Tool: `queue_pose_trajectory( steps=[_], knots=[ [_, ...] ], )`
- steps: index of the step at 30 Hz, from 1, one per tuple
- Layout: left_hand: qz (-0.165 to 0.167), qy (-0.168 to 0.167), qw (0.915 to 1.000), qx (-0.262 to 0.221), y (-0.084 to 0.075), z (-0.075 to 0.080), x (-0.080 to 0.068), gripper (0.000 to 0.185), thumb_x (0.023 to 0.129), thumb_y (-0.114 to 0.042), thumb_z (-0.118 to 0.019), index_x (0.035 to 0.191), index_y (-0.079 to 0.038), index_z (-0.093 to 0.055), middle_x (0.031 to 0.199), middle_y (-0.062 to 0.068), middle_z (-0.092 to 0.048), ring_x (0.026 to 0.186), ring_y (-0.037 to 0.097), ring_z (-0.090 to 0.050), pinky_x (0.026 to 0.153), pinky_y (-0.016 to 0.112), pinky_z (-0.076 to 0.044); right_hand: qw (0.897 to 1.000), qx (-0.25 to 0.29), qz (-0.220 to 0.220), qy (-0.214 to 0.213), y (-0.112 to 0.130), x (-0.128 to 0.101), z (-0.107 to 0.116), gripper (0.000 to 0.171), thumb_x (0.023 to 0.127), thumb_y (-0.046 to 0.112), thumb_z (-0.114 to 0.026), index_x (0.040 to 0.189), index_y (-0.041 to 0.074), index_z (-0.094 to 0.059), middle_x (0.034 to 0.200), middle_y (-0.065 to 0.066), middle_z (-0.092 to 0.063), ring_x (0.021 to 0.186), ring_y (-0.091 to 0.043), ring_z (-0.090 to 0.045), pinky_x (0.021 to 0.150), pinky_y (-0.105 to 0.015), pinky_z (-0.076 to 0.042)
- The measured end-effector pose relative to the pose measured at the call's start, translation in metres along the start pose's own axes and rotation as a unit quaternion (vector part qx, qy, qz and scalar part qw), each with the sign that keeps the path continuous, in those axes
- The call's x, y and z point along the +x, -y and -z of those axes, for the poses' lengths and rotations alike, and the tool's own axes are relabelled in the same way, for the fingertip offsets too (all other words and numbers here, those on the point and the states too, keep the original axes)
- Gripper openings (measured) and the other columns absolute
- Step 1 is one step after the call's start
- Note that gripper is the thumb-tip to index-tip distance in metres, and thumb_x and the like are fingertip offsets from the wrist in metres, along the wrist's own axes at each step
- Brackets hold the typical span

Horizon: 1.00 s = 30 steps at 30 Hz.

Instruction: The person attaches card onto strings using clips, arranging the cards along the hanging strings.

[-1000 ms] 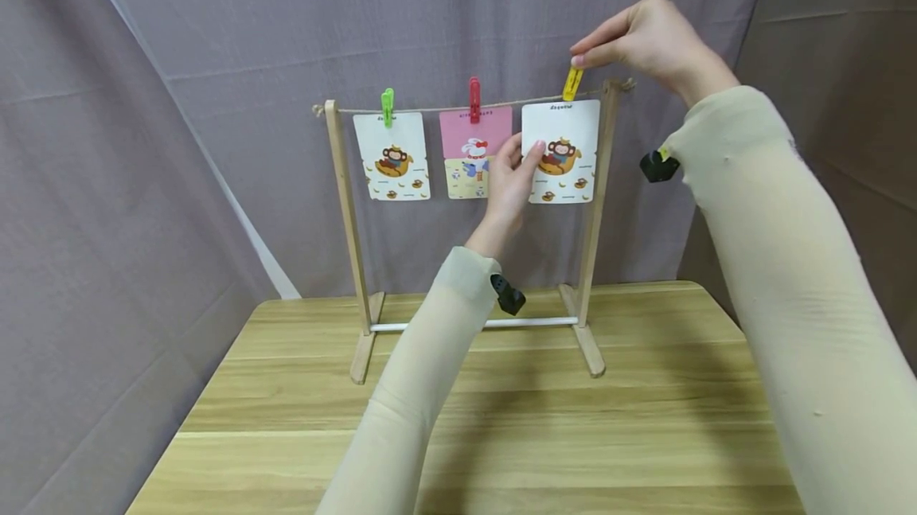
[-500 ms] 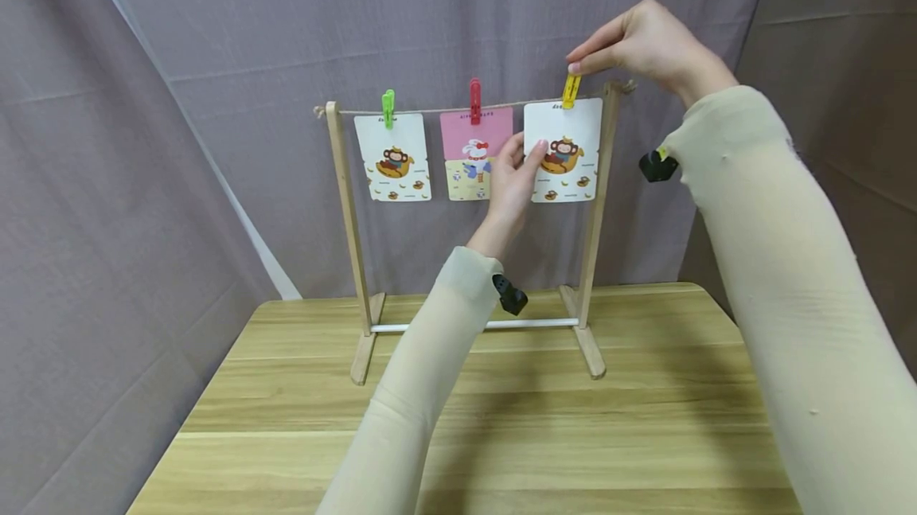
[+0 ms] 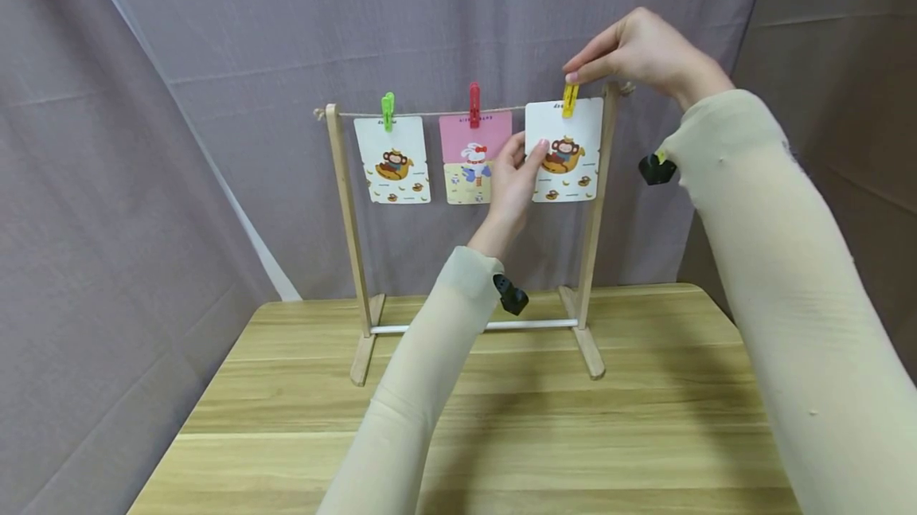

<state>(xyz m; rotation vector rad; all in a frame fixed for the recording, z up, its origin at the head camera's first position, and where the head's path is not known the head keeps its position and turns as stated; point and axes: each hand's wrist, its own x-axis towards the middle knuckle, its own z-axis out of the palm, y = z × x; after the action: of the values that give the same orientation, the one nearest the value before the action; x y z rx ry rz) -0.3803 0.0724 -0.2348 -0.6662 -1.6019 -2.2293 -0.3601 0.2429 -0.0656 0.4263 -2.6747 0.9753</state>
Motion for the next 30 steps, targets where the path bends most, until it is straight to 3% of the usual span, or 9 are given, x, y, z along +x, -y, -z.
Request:
queue_pose_trajectory(
  steps=[11, 24, 30],
  knots=[
    [0.012, 0.011, 0.9997, 0.017, 0.002, 0.0035, -0.0033, 0.032, 0.101, -0.015, -0.063, 0.13, -0.001, -0.061, 0.116, 0.013, -0.071, 0.092, 0.016, -0.068, 0.079, 0.025, -0.055, 1.0, 0.004, 0.008, 0.007, -0.0004, -0.0004, -0.0028, 0.034, 0.086, 0.035, -0.082, 0.111, 0.013, -0.079, 0.09, 0.021, -0.072, 0.1, -0.012, -0.055, 0.08, -0.025, -0.046],
    [0.015, 0.012, 0.9996, 0.022, 0.0069, 0.0059, -0.0038, 0.031, 0.101, -0.016, -0.064, 0.128, -0.002, -0.062, 0.113, 0.012, -0.072, 0.091, 0.015, -0.067, 0.077, 0.024, -0.054, 1.0, -0.015, 0.006, 0.002, -0.001, -0.0009, -0.0038, 0.04, 0.088, 0.039, -0.079, 0.117, 0.011, -0.076, 0.096, 0.017, -0.072, 0.099, -0.015, -0.052, 0.081, -0.033, -0.043],
    [0.018, 0.007, 0.9997, 0.012, 0.0086, 0.005, -0.0042, 0.031, 0.101, -0.016, -0.064, 0.128, -0.002, -0.062, 0.113, 0.012, -0.072, 0.089, 0.013, -0.067, 0.077, 0.024, -0.054, 1.0, -0.011, 0.003, 0.004, -0.0007, -0.0006, -0.0042, 0.039, 0.087, 0.038, -0.08, 0.115, 0.011, -0.077, 0.095, 0.017, -0.072, 0.096, -0.016, -0.051, 0.078, -0.031, -0.044]
  ],
)
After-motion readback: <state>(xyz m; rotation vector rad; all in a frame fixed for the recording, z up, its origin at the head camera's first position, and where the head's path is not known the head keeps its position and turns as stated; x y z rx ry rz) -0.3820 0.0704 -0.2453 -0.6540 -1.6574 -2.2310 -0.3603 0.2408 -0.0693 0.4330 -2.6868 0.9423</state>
